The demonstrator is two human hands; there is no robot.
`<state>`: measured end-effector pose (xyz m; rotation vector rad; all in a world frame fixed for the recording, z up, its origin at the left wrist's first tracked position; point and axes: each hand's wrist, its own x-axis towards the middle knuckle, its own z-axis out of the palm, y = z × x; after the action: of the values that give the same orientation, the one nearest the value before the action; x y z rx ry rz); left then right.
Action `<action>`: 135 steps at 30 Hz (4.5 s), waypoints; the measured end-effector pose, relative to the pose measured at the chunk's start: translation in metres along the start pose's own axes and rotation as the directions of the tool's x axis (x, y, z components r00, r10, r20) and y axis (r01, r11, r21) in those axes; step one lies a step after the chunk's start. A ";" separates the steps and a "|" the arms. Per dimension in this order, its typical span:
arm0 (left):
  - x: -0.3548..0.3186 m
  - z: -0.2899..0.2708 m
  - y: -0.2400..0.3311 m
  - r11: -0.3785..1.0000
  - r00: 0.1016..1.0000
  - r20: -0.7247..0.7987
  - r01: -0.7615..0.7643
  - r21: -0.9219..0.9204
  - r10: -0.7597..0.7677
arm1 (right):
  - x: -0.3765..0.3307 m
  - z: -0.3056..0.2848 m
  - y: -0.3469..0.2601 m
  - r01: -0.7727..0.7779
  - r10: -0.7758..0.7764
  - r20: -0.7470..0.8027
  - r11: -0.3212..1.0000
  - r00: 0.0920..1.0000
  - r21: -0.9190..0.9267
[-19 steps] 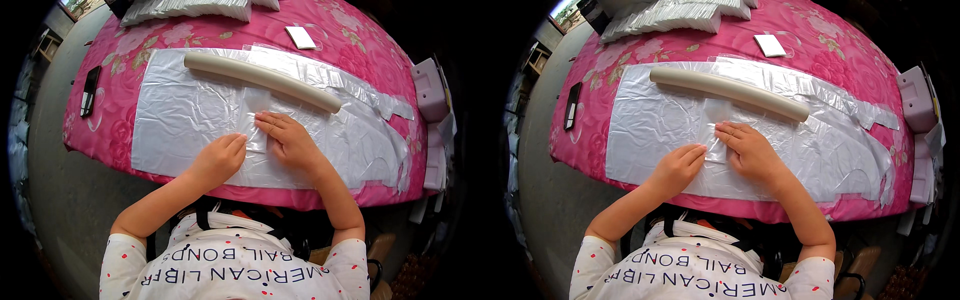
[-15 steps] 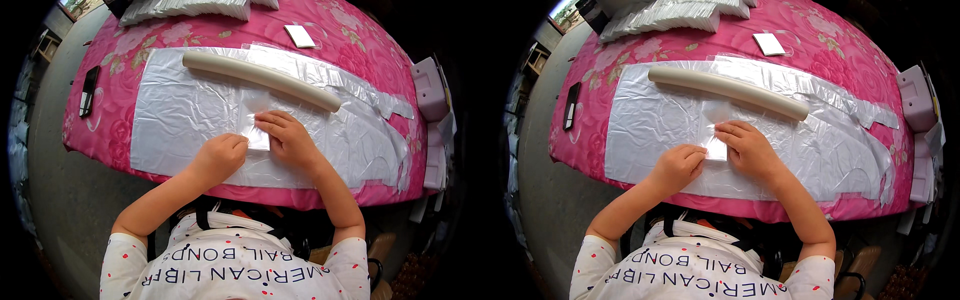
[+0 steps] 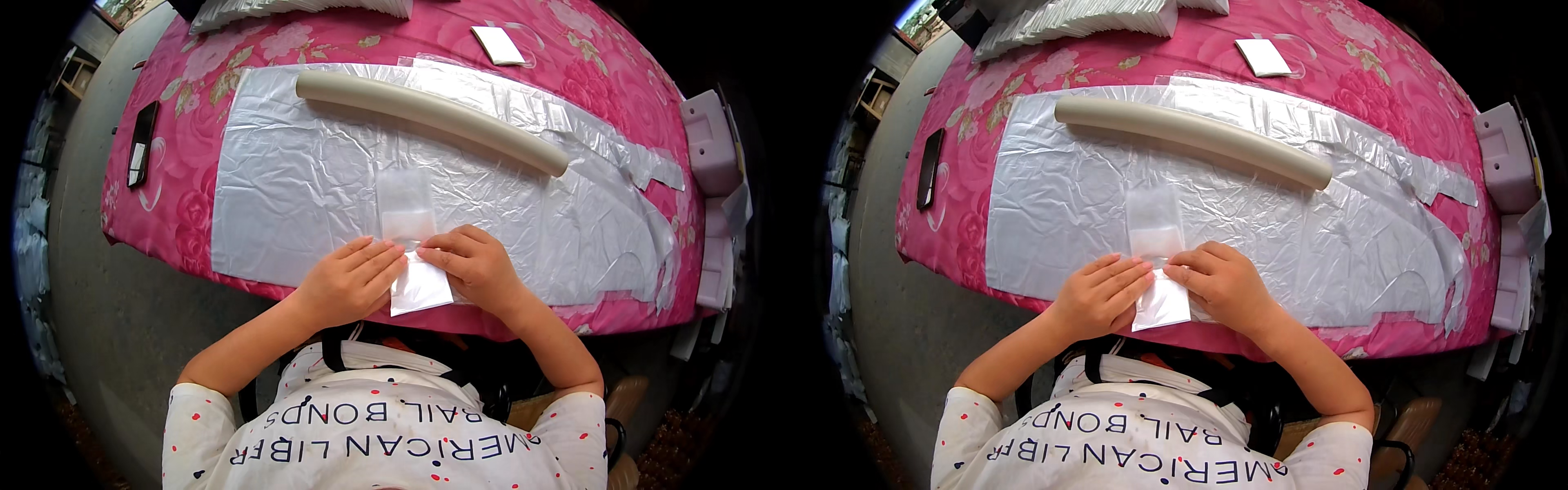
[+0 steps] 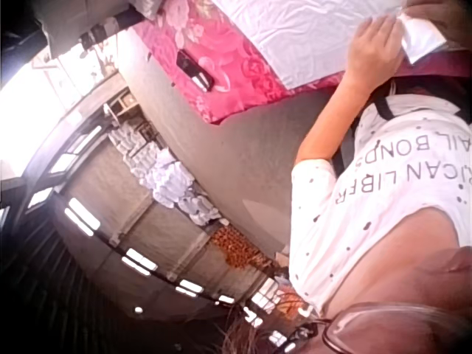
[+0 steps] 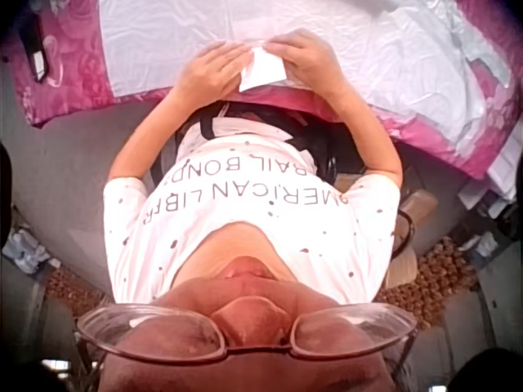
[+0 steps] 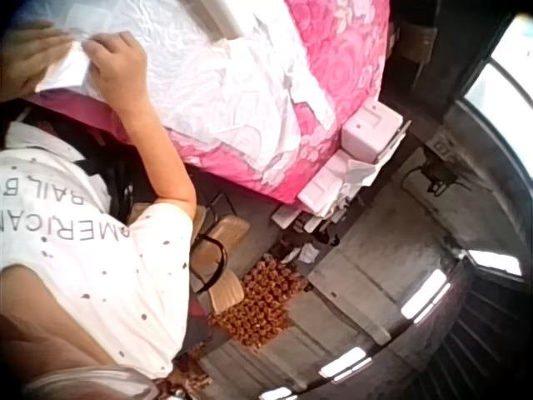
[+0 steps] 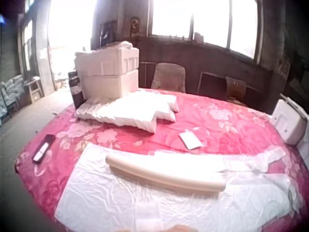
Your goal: The person wraps small white rectangular items in clear plastic film on a pink floral tablecloth. They unroll the film, place an item, fold the film around it, and set the wrapped item aside, repeating this process multiple times.
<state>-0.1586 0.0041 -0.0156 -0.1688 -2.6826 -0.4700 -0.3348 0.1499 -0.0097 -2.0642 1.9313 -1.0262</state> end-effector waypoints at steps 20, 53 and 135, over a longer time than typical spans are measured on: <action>0.037 -0.014 -0.012 0.575 0.672 0.140 0.708 -0.410 -0.728 | 0.060 -0.016 0.018 -0.875 0.720 0.504 0.441 0.477 0.200; -0.007 0.000 0.034 0.993 0.873 0.485 -0.011 0.116 -0.047 | -0.021 -0.032 -0.034 -0.768 0.731 0.242 0.581 0.638 0.268; 0.110 0.053 0.087 0.974 0.953 0.293 0.130 -0.187 -0.071 | -0.248 -0.199 0.141 -0.801 0.660 -0.464 0.413 0.591 -0.434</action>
<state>-0.2617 0.1095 0.0105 -0.1701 -2.9300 -0.8116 -0.5487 0.4234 -0.0274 -0.9082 3.1549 -0.4183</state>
